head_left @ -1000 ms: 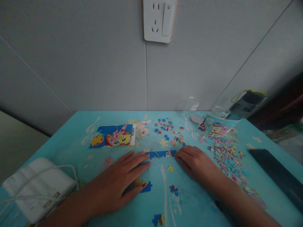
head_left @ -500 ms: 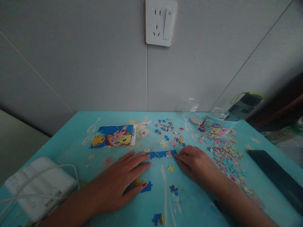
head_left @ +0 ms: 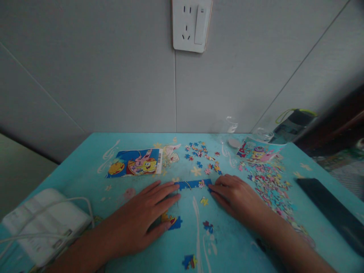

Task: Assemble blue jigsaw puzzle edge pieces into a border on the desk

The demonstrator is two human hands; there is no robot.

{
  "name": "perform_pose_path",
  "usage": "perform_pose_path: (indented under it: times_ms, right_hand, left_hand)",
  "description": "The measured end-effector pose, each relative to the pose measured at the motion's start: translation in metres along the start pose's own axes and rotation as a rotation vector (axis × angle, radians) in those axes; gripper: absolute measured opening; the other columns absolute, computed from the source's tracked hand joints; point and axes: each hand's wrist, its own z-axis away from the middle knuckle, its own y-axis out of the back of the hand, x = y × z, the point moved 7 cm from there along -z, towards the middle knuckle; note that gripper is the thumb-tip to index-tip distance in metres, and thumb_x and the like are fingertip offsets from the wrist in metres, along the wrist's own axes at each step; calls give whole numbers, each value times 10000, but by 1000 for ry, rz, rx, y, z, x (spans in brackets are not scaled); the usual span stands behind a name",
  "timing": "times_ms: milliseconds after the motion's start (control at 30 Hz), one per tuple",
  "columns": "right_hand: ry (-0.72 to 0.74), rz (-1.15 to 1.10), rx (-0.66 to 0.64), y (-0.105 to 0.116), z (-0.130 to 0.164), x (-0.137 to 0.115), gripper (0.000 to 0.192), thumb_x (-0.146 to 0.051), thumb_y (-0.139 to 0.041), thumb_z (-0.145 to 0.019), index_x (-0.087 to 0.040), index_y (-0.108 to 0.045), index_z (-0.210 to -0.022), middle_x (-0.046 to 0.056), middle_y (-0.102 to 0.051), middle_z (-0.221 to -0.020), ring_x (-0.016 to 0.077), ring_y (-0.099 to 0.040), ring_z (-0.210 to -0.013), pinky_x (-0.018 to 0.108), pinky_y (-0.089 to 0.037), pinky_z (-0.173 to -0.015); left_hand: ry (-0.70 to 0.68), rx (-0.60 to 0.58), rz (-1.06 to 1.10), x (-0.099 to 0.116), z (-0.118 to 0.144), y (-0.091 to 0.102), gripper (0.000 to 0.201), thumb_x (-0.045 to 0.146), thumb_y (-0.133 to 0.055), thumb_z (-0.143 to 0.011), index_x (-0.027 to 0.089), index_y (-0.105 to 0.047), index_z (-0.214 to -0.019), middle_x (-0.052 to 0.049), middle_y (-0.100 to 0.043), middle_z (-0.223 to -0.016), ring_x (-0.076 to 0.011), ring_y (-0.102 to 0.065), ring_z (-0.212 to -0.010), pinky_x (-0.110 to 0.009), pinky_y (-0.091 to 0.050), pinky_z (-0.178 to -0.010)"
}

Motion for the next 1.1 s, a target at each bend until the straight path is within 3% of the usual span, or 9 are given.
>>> perform_pose_path:
  times_ms: [1100]
  right_hand:
    - [-44, -11, -30, -2, -2, 3, 238, -281, -517, -994, -239, -718, -1117, 63, -662, -933, 198, -639, -884, 362, -513, -837]
  left_hand:
    - [-19, 1, 4, 1, 0, 1, 564, 413, -509, -978, 346, -334, -1510, -14, -315, -1598, -276, -382, -1419, -512, -298, -1198]
